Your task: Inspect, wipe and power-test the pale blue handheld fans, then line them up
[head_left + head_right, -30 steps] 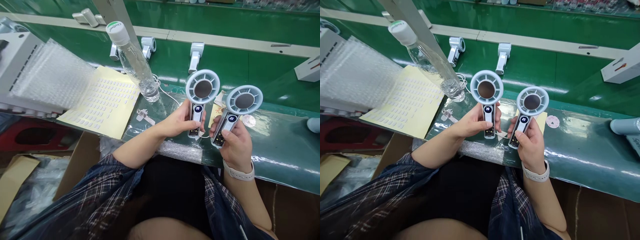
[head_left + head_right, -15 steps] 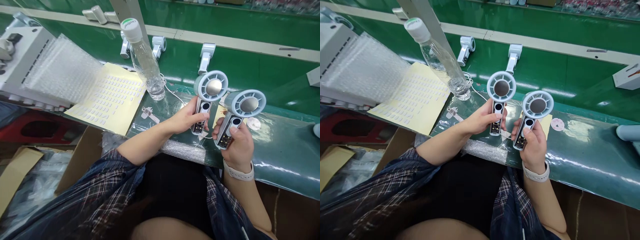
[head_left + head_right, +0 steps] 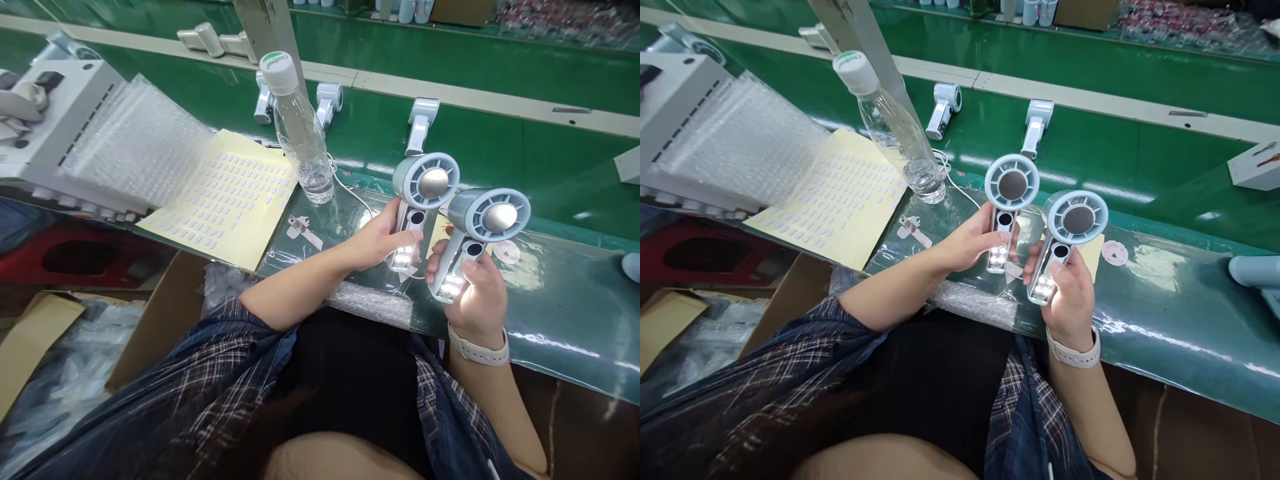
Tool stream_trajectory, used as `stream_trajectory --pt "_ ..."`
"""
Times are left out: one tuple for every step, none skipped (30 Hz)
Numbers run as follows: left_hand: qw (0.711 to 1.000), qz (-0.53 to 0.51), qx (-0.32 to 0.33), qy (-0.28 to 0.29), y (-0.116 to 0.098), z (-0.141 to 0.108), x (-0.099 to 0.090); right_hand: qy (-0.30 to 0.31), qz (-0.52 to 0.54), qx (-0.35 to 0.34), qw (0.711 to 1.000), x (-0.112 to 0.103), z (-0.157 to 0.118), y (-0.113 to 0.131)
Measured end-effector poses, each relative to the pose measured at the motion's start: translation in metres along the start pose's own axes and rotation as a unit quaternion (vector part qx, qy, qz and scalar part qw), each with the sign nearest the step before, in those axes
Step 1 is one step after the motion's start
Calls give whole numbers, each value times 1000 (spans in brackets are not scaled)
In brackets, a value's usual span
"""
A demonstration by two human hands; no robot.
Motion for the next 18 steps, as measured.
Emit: stream_trajectory --pt "1000 1 -3 1 0 0 0 2 0 -4 1000 0 0 1" --pt "1000 4 -2 0 -1 0 0 5 -3 -9 1000 0 0 1" --pt "1000 8 2 -5 -2 0 0 5 -5 -16 1000 -1 1 2" --pt "1000 12 5 -11 -4 0 0 5 -10 -22 1000 -3 1 2" --pt "1000 15 6 -18 -5 -1 -1 3 -15 -26 1000 -4 2 2" --pt "1000 19 5 -25 -7 -1 -1 0 -19 -27 999 -5 2 2" --pt "999 24 3 -30 -8 -2 -1 -3 -21 -24 999 -6 2 1" --pt "999 32 3 -38 -10 -3 -2 -7 -18 -19 1000 -7 3 0" --pt "998 45 6 -50 -11 -3 -3 -10 -12 -13 1000 -7 3 -2" --pt "996 60 11 -66 -11 -3 -4 -11 -3 -7 1000 -7 4 -3" --pt "994 72 15 -81 -11 -3 -6 -10 7 -2 1000 -7 4 -5" --pt "993 80 13 -92 -10 -3 -7 -4 20 9 1000 -6 5 -7" --pt "992 78 8 -95 -9 -3 -8 5 32 25 999 -6 6 -9" --pt "994 66 2 -91 -7 -3 -8 13 44 46 998 -6 8 -12" --pt "996 47 -4 -82 -6 -2 -8 16 53 65 996 -6 9 -14" --pt "997 26 -10 -72 -4 -2 -7 12 61 79 995 -7 10 -17" --pt "998 7 -16 -62 -4 -2 -6 5 64 85 994 -8 12 -18" --pt "998 -8 -21 -53 -4 -2 -5 -4 63 82 995 -9 12 -19"
Point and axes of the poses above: each hand's wrist, its own z-axis towards the middle knuckle, its own x-axis out of the palm, y = z × x, the point moved 4 cm from there along z, towards the middle knuckle, and after that the axes turned 15 degrees about -y, right-handed, at the moved point
